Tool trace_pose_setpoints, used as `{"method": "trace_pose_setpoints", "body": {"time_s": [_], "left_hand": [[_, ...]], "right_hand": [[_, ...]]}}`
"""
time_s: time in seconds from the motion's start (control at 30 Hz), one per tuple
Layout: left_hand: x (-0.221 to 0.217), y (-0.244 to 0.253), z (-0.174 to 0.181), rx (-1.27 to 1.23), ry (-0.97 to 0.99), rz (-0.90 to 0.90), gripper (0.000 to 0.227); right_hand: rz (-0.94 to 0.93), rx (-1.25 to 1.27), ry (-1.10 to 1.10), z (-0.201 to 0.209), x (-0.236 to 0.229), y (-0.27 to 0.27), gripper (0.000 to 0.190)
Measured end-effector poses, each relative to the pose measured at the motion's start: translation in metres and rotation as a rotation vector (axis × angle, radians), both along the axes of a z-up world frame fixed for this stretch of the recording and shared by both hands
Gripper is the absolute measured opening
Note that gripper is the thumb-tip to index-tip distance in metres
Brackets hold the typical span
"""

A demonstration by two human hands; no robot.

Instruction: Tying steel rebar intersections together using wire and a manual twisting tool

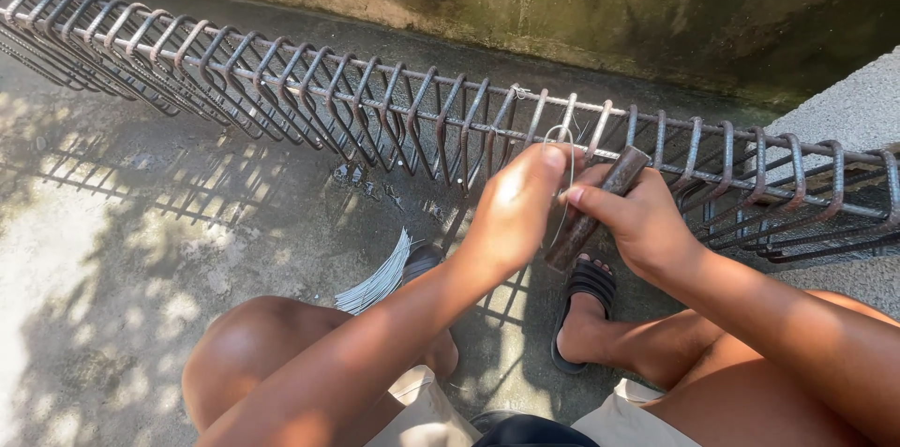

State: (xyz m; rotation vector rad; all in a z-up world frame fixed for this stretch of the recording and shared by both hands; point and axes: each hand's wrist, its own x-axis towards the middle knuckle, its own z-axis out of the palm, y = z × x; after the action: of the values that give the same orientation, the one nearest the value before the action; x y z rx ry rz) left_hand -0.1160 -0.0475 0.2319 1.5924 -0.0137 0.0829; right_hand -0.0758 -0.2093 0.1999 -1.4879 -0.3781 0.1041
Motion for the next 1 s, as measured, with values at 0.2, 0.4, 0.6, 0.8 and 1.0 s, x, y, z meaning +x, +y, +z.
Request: {"method": "trace_pose_setpoints", "body": {"time_s": [0.2,0.4,0.6,0.8,1.0], "left_hand": [[0.008,0.0,-0.023,0.188,0.281,-0.094,0.029],[0.025,0.022,-0.033,0.06,0.304,-0.135,0.02],[0.039,0.054,-0.047,-0.268,0.284,0.013,0.007],[0.025,0.064,-0.016,-0.405,0.337,-0.146,0.048],[0.015,0.058,-0.035,0.286,0.085,-0.347,0.053]], "right_hand": [[-0.088,-0.279,0.143,0.0,-0.013,0.004,0.027],[0.048,-0.307,0.153,0.018,-0.014,0.012,0.019],[0.291,-0.304,0.352,0.023,0.001,-0.002,0.064],[0.382,-0.402,0.323,0.013,-0.002,-0.007,0.021],[0.388,-0.32,0.369,0.013,0.014,-0.021,0.021]]}}
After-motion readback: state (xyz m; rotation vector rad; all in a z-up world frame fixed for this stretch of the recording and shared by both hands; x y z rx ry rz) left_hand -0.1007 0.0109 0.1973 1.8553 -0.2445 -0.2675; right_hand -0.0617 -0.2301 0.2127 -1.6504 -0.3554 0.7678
